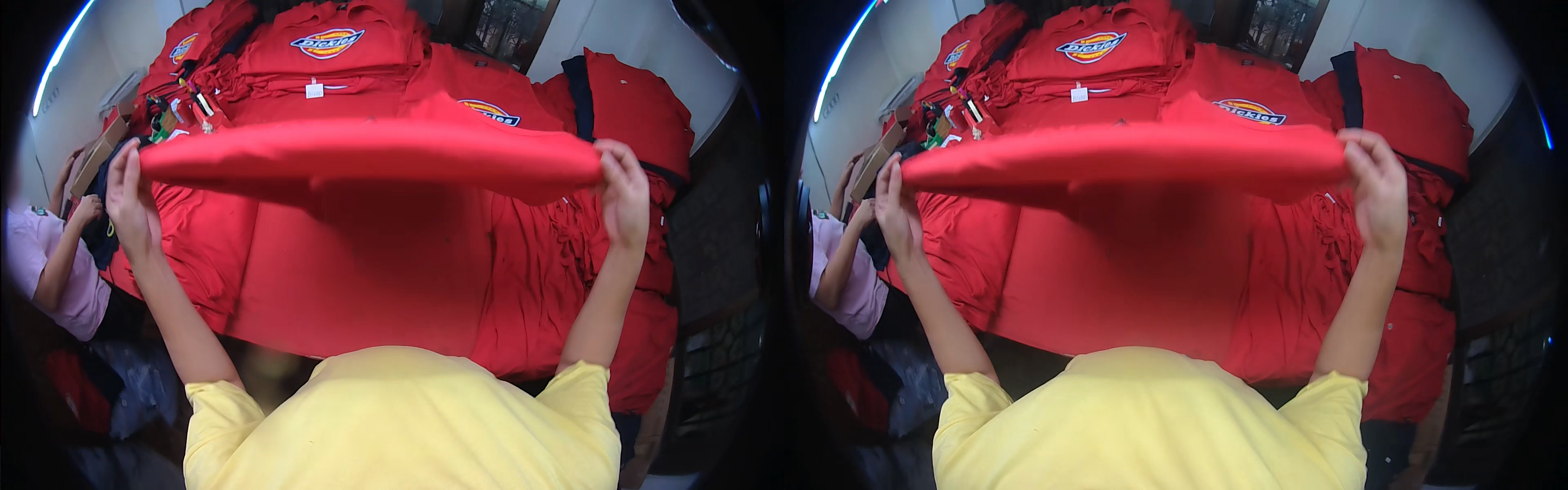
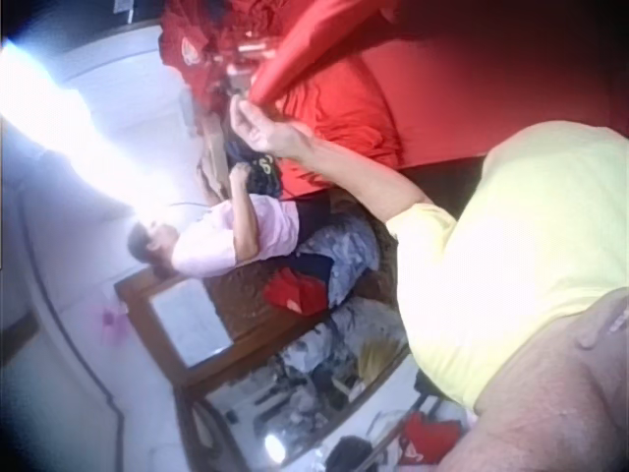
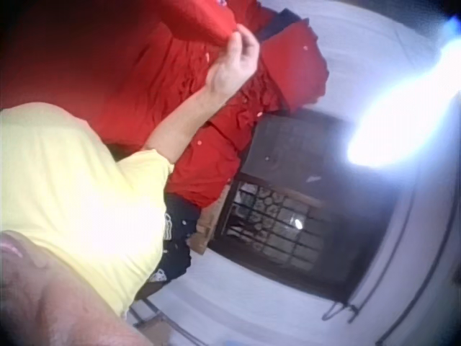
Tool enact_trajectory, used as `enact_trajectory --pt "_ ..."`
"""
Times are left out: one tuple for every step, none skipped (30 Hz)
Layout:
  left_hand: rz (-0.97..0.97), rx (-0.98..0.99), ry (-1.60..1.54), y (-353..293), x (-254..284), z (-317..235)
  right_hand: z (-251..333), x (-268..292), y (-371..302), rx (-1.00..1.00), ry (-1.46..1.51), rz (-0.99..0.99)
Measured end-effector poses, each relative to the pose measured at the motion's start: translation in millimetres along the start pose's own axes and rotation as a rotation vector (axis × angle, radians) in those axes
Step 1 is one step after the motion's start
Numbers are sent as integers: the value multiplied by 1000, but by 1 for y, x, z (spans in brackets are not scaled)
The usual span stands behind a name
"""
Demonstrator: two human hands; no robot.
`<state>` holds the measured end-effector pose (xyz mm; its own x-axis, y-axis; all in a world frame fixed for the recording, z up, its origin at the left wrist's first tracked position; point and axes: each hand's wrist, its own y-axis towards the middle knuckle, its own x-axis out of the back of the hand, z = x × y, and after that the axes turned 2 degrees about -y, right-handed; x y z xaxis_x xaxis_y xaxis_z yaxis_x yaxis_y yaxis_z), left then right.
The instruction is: The person picks up red shirts from a large pile, smooths them out on a table, and folds them one by one.
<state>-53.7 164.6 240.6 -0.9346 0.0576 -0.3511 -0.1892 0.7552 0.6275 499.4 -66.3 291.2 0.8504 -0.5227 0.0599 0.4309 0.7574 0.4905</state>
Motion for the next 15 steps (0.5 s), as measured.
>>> enact_trajectory --pt "25 41 -18 -20 9 6 -7 4 -20 -35 -89 21" --pt "32 91 20 -44 12 15 -19 10 -44 -74 -187 36" --pt "83 128 135 -68 32 24 -36 20 -67 -127 -274 94" --pt "160 216 209 -97 45 27 -55 28 -90 -182 -360 157" --pt "244 309 280 -122 54 25 -68 28 -114 -255 -465 202" --pt "290 434 404 -148 59 15 -82 28 -139 -205 -652 270" --pt "369 610 531 -170 65 5 -94 31 -163 -373 -678 362" --pt "457 797 647 -187 69 -2 -102 35 -186 -623 -687 399" --pt "544 861 698 -204 75 -1 -105 37 -199 -614 -823 582" --pt "634 925 748 -215 78 3 -109 41 -209 -556 -867 659" --pt "637 889 883 -215 66 0 -107 41 -204 -591 -826 653" --pt "641 822 975 -210 49 -1 -105 41 -191 -623 -783 648" --pt "630 752 1068 -201 33 -1 -100 29 -172 -505 -904 607" --pt "625 672 1153 -191 16 6 -97 15 -152 -382 -1024 551" --pt "630 510 1143 -183 -2 17 -105 5 -137 -290 -922 451"
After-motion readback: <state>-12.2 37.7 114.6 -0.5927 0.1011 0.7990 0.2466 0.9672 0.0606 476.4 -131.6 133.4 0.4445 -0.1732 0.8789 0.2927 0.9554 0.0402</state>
